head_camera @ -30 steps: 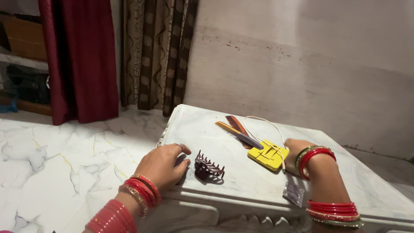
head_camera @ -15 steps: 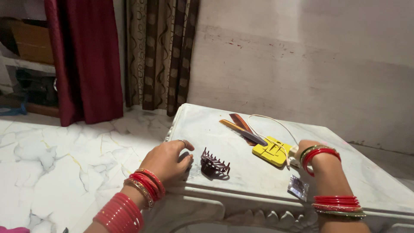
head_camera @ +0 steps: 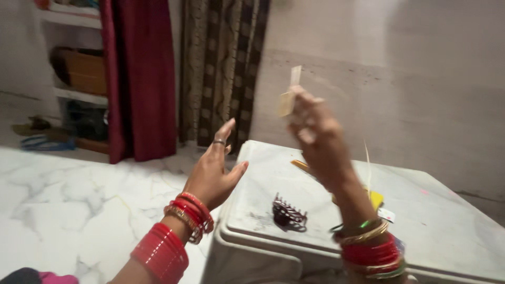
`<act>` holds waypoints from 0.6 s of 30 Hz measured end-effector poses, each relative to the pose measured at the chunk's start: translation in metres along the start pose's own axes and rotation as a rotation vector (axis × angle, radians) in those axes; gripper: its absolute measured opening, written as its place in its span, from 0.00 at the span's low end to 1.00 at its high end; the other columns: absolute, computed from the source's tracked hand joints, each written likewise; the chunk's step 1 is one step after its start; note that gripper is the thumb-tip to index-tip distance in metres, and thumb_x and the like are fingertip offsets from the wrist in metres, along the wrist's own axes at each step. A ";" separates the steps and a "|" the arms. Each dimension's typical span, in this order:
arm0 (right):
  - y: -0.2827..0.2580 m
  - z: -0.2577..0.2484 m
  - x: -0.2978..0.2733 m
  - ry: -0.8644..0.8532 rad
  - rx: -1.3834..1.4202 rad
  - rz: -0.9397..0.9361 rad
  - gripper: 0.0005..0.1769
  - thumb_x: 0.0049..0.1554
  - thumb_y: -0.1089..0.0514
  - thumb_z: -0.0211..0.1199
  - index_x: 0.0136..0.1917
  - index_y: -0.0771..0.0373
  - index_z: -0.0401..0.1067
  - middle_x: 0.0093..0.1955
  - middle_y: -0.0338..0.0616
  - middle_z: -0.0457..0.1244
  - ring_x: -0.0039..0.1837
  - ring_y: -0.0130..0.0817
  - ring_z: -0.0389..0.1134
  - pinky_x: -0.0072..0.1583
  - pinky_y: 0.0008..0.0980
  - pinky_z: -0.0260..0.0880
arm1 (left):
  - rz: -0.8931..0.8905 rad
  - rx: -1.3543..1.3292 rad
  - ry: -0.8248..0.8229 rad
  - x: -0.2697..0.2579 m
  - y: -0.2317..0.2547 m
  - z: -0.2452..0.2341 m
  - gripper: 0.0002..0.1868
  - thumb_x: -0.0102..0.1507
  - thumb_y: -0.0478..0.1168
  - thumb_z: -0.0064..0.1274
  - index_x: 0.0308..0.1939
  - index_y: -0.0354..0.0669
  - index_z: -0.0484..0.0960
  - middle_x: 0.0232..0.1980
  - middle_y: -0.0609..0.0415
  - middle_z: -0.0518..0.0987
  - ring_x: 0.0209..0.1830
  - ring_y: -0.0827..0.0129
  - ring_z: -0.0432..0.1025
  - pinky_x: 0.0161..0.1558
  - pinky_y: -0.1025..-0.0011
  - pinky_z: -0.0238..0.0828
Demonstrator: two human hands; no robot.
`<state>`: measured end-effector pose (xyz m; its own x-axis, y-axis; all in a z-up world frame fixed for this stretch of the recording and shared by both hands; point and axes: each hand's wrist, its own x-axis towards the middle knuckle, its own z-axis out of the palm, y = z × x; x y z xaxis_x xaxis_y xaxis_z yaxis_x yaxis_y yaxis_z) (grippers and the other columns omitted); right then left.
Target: The person packs a pink and black backpack with several items from a white surface. They place a power adapter, a yellow phone case, a hair clip, a small packet, and a comb into the bag, then zip it closed. Later, they open the bag and remove a bottle of liquid and a small green item, placing them on the surface.
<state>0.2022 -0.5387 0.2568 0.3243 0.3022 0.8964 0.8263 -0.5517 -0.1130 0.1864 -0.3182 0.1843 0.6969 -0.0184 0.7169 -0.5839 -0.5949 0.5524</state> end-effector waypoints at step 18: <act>-0.159 0.178 0.022 -0.397 0.839 -0.018 0.36 0.61 0.65 0.63 0.79 0.56 0.57 0.67 0.45 0.64 0.70 0.34 0.68 0.71 0.37 0.68 | -0.115 -0.650 0.490 -0.014 -0.148 -0.196 0.39 0.65 0.41 0.54 0.75 0.35 0.52 0.77 0.30 0.57 0.75 0.44 0.66 0.67 0.61 0.71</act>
<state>0.1602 -0.3060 0.2182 0.3144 0.6350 0.7056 0.8448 0.1519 -0.5131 0.1817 -0.0729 0.1758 0.5944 0.4567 0.6619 -0.7493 0.0156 0.6621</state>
